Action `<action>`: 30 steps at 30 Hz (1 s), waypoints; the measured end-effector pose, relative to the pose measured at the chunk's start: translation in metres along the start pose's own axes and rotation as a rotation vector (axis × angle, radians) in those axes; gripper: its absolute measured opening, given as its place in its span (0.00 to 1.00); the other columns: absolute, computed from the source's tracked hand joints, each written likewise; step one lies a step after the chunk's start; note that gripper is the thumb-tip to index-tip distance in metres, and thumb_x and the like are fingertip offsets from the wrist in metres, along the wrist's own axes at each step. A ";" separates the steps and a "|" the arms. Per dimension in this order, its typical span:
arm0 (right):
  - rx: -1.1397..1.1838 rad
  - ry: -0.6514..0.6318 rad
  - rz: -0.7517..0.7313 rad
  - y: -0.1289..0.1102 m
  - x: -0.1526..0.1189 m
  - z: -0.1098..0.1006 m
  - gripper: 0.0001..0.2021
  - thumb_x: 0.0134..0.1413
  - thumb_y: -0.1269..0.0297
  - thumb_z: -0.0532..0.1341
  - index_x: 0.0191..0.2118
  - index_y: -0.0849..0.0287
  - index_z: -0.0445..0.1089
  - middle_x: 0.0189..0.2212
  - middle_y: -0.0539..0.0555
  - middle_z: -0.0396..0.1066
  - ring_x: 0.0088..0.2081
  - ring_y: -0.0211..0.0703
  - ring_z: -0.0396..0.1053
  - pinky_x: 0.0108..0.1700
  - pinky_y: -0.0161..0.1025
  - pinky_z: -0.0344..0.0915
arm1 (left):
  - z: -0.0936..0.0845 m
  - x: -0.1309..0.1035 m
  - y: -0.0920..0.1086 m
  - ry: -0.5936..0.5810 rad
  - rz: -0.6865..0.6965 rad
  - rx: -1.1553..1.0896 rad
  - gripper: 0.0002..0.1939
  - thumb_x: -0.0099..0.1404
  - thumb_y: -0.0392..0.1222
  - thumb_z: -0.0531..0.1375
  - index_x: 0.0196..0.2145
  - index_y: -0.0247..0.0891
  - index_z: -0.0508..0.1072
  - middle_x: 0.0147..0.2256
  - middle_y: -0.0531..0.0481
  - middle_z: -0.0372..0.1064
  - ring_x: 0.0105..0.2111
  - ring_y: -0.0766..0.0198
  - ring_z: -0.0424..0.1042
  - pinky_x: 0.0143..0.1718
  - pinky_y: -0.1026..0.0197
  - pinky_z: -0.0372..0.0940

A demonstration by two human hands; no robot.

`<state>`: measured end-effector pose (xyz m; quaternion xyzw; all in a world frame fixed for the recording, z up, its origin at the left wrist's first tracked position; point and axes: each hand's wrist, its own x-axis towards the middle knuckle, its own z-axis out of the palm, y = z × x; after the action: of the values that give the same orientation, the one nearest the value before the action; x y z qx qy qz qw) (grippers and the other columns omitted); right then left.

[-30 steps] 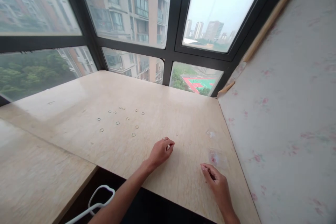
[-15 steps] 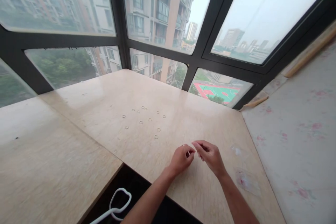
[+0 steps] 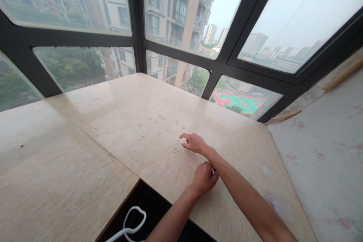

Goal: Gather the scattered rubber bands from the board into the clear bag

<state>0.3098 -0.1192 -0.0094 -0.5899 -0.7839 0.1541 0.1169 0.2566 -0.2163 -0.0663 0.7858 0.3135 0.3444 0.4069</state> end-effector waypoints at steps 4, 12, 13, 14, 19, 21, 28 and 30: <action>-0.115 -0.100 -0.010 0.002 0.008 0.009 0.09 0.51 0.63 0.60 0.38 0.52 0.74 0.24 0.48 0.71 0.28 0.38 0.67 0.31 0.32 0.55 | -0.001 0.001 0.000 -0.005 -0.035 -0.001 0.06 0.55 0.32 0.54 0.22 0.36 0.68 0.23 0.47 0.68 0.23 0.64 0.63 0.24 0.62 0.54; -0.142 -0.160 -0.001 0.016 -0.008 -0.004 0.04 0.46 0.69 0.61 0.29 0.56 0.74 0.27 0.54 0.74 0.31 0.43 0.69 0.32 0.34 0.55 | -0.001 0.004 0.000 -0.020 0.010 -0.092 0.09 0.55 0.30 0.54 0.31 0.35 0.73 0.30 0.47 0.71 0.28 0.63 0.67 0.29 0.63 0.60; -0.114 -0.152 0.003 0.019 -0.012 -0.004 0.04 0.45 0.69 0.61 0.28 0.57 0.74 0.26 0.54 0.74 0.30 0.43 0.68 0.32 0.34 0.55 | -0.001 0.004 -0.001 -0.018 0.003 -0.095 0.09 0.56 0.31 0.54 0.32 0.35 0.74 0.30 0.46 0.72 0.28 0.63 0.68 0.30 0.62 0.60; -0.080 -0.141 0.010 0.022 -0.016 -0.004 0.04 0.44 0.70 0.61 0.28 0.57 0.73 0.25 0.53 0.73 0.29 0.41 0.68 0.31 0.33 0.55 | 0.000 0.004 -0.002 -0.015 -0.003 -0.098 0.10 0.57 0.31 0.54 0.33 0.35 0.74 0.31 0.46 0.72 0.29 0.62 0.68 0.31 0.62 0.61; 0.173 -0.034 0.083 0.044 -0.048 -0.008 0.03 0.44 0.71 0.59 0.28 0.59 0.68 0.16 0.44 0.65 0.21 0.32 0.61 0.25 0.29 0.54 | -0.001 0.006 -0.002 -0.001 -0.023 -0.112 0.11 0.57 0.30 0.54 0.34 0.35 0.76 0.31 0.46 0.74 0.31 0.62 0.71 0.34 0.61 0.63; 0.287 0.032 0.129 0.054 -0.068 -0.012 0.03 0.47 0.69 0.57 0.31 0.59 0.65 0.14 0.41 0.60 0.18 0.31 0.58 0.23 0.28 0.53 | -0.003 0.006 0.000 -0.010 -0.025 -0.108 0.11 0.57 0.30 0.54 0.33 0.36 0.76 0.31 0.47 0.74 0.31 0.63 0.71 0.35 0.61 0.64; 0.646 0.356 0.344 0.076 -0.173 -0.033 0.11 0.54 0.52 0.52 0.33 0.55 0.54 0.12 0.38 0.53 0.13 0.30 0.50 0.18 0.27 0.48 | -0.005 0.007 0.001 -0.030 -0.015 -0.064 0.09 0.60 0.34 0.54 0.33 0.37 0.74 0.31 0.48 0.73 0.28 0.66 0.69 0.33 0.62 0.64; 0.760 0.475 0.425 0.079 -0.209 -0.036 0.14 0.53 0.49 0.55 0.31 0.55 0.54 0.11 0.37 0.52 0.13 0.29 0.48 0.17 0.27 0.45 | -0.004 0.007 0.000 -0.042 -0.003 -0.043 0.08 0.60 0.35 0.54 0.33 0.37 0.74 0.31 0.49 0.72 0.28 0.65 0.69 0.33 0.62 0.64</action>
<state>0.4514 -0.2957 -0.0061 -0.6710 -0.4865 0.3110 0.4652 0.2572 -0.2090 -0.0626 0.7836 0.2984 0.3340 0.4307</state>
